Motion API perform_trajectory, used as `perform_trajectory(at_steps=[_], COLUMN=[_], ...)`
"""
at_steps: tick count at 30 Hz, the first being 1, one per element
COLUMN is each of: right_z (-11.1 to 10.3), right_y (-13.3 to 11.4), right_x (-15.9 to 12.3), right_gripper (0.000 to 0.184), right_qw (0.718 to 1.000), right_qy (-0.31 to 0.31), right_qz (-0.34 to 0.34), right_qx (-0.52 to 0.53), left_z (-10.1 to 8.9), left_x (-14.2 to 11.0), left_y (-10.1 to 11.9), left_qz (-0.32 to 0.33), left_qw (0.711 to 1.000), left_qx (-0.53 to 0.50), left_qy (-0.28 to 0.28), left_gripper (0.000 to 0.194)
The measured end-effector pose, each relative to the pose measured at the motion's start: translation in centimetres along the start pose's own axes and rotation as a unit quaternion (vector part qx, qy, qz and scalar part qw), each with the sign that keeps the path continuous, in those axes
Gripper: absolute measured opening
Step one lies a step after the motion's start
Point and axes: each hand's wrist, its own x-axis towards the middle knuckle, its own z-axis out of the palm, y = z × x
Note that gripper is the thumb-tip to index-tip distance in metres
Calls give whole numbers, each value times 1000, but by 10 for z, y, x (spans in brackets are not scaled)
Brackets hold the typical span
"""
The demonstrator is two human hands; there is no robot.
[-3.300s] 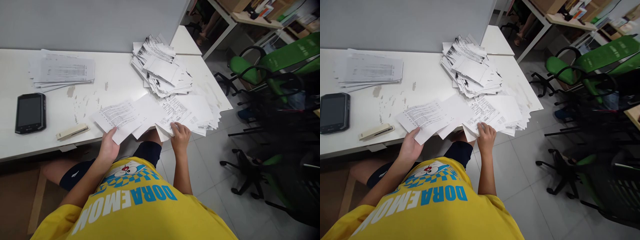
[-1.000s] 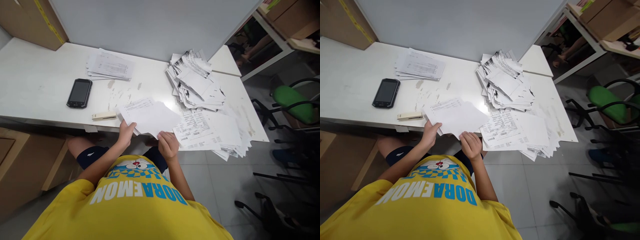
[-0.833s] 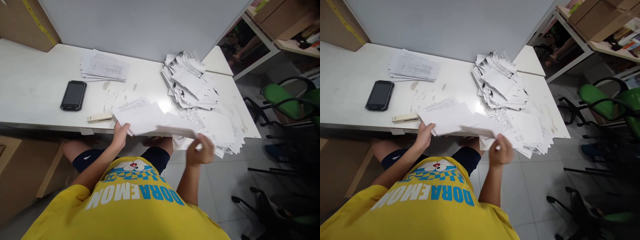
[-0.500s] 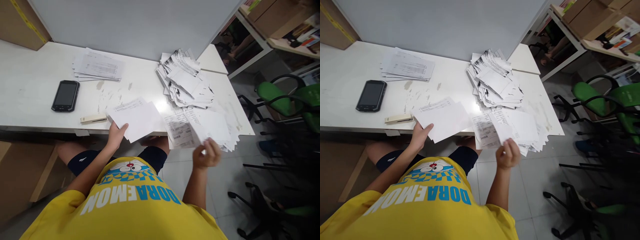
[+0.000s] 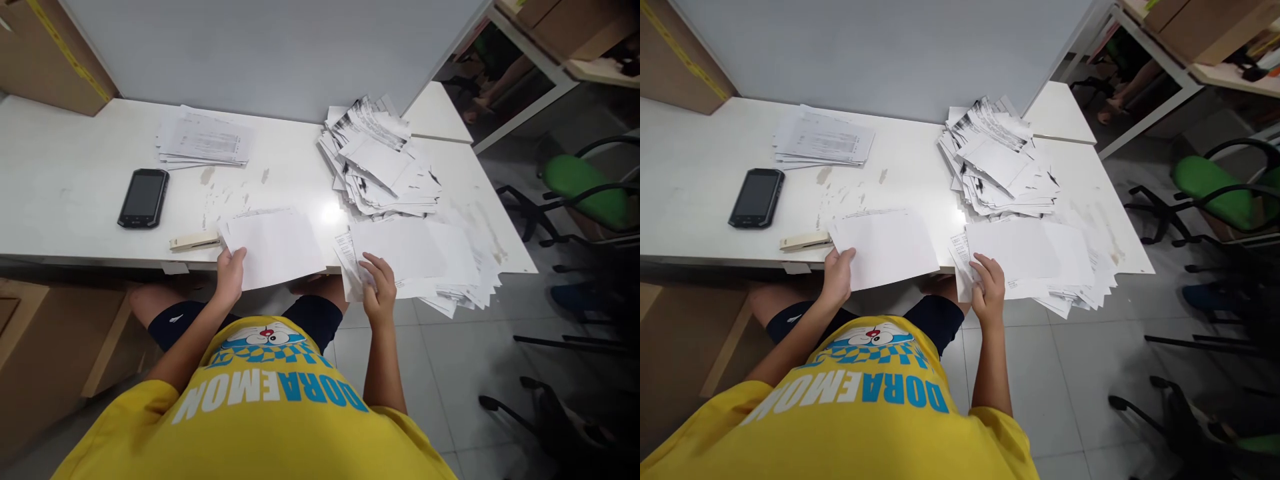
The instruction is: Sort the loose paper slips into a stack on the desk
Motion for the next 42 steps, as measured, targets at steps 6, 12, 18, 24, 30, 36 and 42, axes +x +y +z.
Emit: perform_trajectory(at_steps=[6,12,18,24,30,36,42], right_z=[28,81,109,71,77,92,74], right_y=[-72,-75,-100,-74,-32,-33,-44], right_x=[3,-16,-24,29,73,66,69], right_gripper=[29,45,48,72,42,37,33], right_qw=[929,748,748,937,925,915,895], right_qy=[-147,-30,103,156,36,46,-65], right_qz=[303,508,504,248,243,283,341], right_qx=[154,426,420,189,290,285,278], left_z=[-28,-49,-52,-5,8,2,-33], left_x=[-13,-15,6,32,46,39,23], left_y=[-1,9,40,40,16,-12,12], left_qz=[-99,-6,136,168,255,276,344], left_qw=[993,987,937,967,940,935,917], left_qx=[-60,84,196,97,86,137,185], left_qy=[4,-138,-255,-165,-208,-177,-84], left_gripper=[42,57,41,45,61,55,57])
